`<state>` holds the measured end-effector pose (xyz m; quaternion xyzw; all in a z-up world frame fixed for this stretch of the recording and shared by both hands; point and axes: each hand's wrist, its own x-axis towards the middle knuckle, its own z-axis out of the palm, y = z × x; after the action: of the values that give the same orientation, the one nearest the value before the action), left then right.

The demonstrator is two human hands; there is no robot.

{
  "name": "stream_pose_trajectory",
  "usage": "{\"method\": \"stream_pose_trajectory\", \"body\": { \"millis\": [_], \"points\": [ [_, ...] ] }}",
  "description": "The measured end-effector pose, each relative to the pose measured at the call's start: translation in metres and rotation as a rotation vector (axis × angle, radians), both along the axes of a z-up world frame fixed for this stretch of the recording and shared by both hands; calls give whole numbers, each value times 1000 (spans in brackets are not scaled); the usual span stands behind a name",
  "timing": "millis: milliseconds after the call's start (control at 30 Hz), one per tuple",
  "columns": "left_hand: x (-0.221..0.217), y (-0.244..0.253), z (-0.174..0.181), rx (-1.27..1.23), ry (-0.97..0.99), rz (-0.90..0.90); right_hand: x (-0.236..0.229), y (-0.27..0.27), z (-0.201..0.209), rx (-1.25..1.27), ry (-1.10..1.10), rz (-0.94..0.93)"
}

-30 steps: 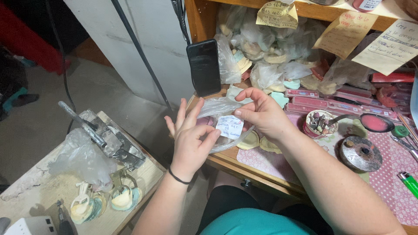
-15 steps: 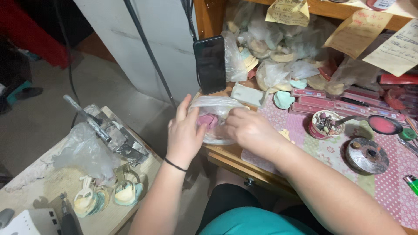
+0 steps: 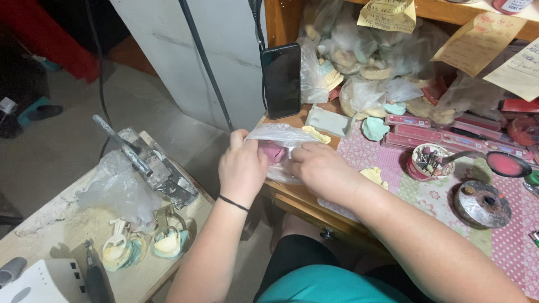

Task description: The person works at a cluttered table, handling small pieces of yellow and pink material. They use a lighter to heat a small metal tool and apply it to the material, then manipulate the pieces by hand, folding and shaping them. The person also handles a plastic bag containing more materials and places items on a nearby stand.

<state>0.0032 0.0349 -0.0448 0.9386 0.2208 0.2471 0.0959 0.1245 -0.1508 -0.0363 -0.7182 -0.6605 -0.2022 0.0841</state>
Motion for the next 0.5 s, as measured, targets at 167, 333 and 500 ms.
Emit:
{"method": "stream_pose_trajectory", "body": {
  "millis": [167,333,500],
  "points": [
    [-1,1,21,-202,187,2,-6,-2,17,-100,232,12],
    [-5,-6,44,-302,260,-19,1,-2,39,-91,531,-79],
    [-12,-12,50,-346,176,-126,25,-3,36,-47,924,-124]
  ]
}}
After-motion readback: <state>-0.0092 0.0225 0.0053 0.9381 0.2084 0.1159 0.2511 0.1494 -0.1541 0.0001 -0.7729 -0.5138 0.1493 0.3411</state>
